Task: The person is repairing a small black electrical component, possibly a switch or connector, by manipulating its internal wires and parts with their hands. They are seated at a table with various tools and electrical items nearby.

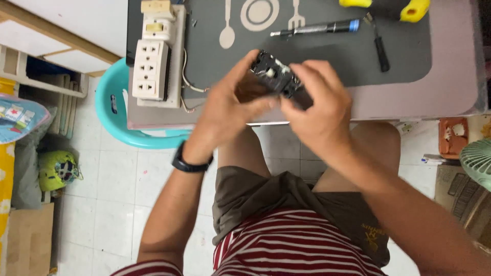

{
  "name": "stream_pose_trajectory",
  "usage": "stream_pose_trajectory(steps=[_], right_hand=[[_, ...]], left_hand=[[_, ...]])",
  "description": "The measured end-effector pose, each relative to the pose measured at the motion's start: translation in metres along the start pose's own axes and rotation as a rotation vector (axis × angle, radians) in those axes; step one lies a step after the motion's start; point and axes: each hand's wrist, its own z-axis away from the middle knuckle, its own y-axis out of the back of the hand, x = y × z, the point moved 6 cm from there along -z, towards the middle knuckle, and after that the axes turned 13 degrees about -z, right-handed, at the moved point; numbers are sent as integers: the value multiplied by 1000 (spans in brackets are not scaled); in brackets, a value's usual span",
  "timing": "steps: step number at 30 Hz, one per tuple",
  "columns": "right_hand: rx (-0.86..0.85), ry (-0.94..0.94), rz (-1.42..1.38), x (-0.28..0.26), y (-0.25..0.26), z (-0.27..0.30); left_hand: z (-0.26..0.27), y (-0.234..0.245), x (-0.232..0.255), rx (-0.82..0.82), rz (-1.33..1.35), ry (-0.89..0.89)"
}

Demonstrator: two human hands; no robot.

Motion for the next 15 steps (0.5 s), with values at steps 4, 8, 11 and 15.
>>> stream_pose_trajectory(steps=[4, 8, 11, 15], right_hand=[[-173, -82, -32, 21, -13, 3], [-298, -86, -96, 31, -8, -12], [-459, -169, -79, 35, -11, -17], [-481, -25, -173, 26, -12, -26]], left_hand=[[-4, 21, 11, -54, -618, -289], [-9, 12, 2, -124, -603, -313], [-9, 12, -13, -86, -570, -260], [-3, 12, -26, -78, -533, -261]])
